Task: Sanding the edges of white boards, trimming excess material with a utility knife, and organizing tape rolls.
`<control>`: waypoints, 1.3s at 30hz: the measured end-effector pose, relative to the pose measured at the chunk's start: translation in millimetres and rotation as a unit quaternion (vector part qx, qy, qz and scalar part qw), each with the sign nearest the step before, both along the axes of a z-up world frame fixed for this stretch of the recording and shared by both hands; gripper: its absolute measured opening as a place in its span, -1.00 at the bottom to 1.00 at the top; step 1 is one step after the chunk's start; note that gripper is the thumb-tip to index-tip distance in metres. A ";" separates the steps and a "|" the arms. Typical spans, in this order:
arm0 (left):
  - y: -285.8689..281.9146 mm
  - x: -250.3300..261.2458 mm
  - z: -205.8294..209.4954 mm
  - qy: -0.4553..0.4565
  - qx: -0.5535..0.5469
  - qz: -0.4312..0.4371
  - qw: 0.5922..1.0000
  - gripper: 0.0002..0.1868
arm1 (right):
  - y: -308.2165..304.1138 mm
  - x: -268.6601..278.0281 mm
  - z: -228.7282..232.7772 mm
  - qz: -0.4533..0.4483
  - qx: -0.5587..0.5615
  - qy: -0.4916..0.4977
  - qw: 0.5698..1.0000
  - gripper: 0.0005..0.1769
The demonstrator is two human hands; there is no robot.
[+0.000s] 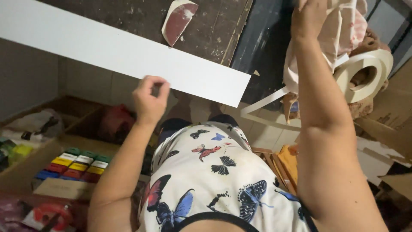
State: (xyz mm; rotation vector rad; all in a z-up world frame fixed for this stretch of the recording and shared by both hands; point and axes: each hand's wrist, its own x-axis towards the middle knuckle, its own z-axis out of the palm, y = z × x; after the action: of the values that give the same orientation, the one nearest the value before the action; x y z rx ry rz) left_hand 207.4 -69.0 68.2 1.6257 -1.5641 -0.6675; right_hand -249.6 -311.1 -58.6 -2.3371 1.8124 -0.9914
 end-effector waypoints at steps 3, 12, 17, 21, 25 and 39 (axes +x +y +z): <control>-2.4 -40.4 2.8 0.085 0.086 -0.021 0.992 -0.92 | 39.3 27.1 0.1 0.024 0.081 -0.163 0.983 -0.86; -8.4 -111.4 6.3 0.403 0.064 0.061 0.911 -0.56 | 150.3 162.5 82.6 0.468 0.213 -0.160 0.843 -0.69; 42.6 -74.4 -17.9 0.196 0.172 0.082 0.962 -0.76 | 113.5 165.8 38.1 0.551 0.093 0.007 0.829 -0.69; 72.4 -92.0 -32.7 -0.024 0.377 0.060 0.924 -0.56 | 104.0 173.6 20.9 0.590 0.140 0.154 0.781 -0.32; 72.9 -104.8 -44.3 -0.046 0.408 0.093 0.907 -0.52 | 103.0 174.0 16.3 0.602 0.138 0.136 0.775 -0.34; 88.2 -149.1 -81.2 -0.090 0.329 0.068 0.938 -0.60 | 105.6 174.9 17.9 0.592 0.148 0.131 0.781 -0.42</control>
State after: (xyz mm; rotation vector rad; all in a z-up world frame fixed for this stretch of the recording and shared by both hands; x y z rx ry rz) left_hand 58.2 19.2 -12.9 2.3165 -1.4102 -1.0685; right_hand -74.7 -205.5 -40.7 -2.6646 0.1626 -0.1582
